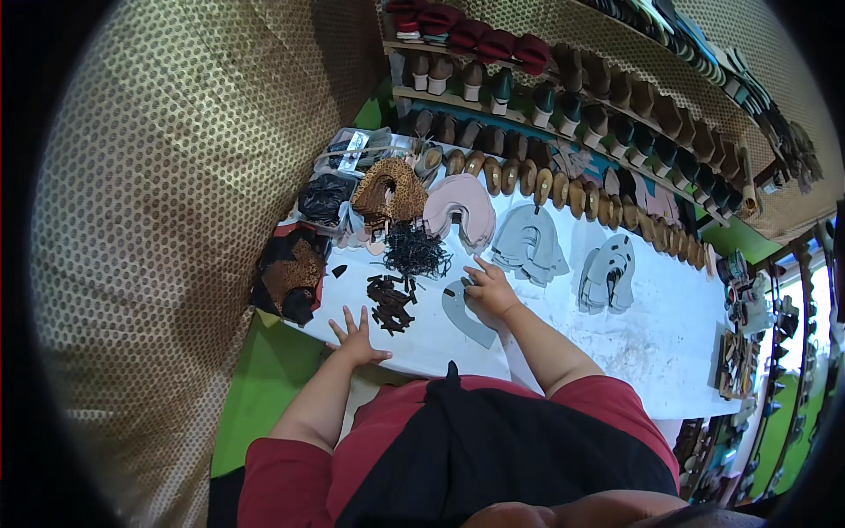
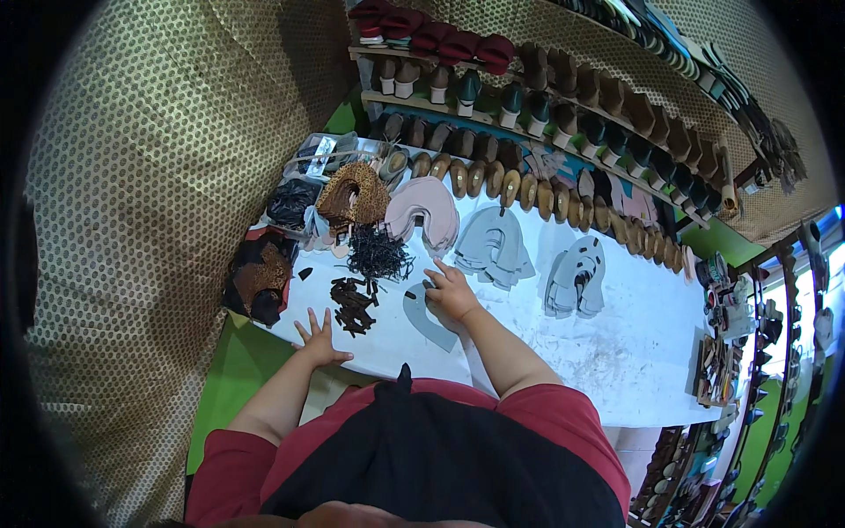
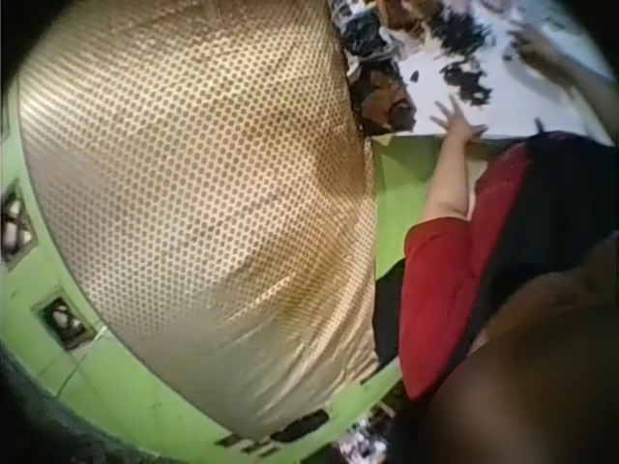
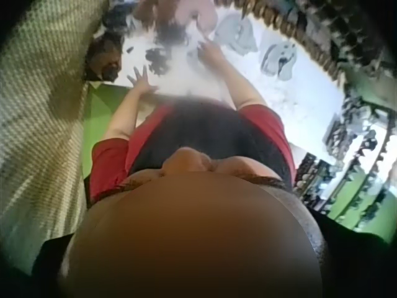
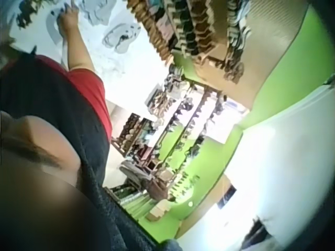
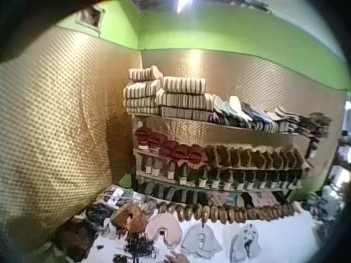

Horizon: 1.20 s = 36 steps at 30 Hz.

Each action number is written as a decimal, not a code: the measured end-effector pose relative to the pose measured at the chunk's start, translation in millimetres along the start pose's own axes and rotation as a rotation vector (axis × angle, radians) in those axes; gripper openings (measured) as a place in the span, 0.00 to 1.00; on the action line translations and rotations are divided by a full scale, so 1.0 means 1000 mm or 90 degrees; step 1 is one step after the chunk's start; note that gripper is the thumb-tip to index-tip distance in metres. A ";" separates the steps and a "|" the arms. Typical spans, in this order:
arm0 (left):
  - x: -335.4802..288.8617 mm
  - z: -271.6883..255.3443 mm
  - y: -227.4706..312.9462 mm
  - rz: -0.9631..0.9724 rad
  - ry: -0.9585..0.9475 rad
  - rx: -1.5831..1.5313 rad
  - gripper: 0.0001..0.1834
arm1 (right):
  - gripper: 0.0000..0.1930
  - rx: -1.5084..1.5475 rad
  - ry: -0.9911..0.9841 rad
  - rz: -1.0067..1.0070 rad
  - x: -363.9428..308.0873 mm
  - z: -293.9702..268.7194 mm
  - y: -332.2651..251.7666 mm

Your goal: Arrange shoe upper components in an organized row on a workbench.

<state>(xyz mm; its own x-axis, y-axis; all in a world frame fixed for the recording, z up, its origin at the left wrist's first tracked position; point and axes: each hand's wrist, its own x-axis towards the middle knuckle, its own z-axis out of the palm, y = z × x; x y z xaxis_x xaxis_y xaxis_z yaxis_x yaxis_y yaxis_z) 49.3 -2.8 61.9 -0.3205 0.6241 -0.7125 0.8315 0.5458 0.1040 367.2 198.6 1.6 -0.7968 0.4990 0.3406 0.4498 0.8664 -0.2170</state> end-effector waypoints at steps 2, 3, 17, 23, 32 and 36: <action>0.001 0.000 -0.001 0.002 -0.001 -0.002 0.81 | 0.05 -0.013 -0.011 -0.020 0.000 -0.002 -0.001; 0.000 0.000 -0.001 0.000 -0.001 -0.003 0.81 | 0.06 -0.018 -0.029 0.008 -0.002 -0.002 -0.003; -0.001 0.049 0.013 -0.066 0.420 -0.124 0.53 | 0.22 0.029 -0.104 0.167 -0.033 -0.023 -0.027; -0.002 0.022 0.089 0.280 0.340 0.067 0.34 | 0.26 0.031 -0.119 0.166 -0.031 -0.030 -0.025; 0.025 -0.009 0.170 0.334 0.363 0.034 0.23 | 0.26 0.037 -0.158 0.185 -0.031 -0.027 -0.023; 0.037 -0.010 0.181 0.255 0.277 0.023 0.17 | 0.25 0.050 -0.145 0.176 -0.033 -0.026 -0.019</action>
<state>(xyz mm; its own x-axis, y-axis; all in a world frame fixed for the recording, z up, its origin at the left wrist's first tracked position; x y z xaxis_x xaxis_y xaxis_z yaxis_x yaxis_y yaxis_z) 183.1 124.3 61.1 -0.1289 0.9538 -0.2713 0.9386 0.2056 0.2771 394.9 166.0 18.7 -0.7230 0.6891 0.0496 0.6350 0.6911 -0.3452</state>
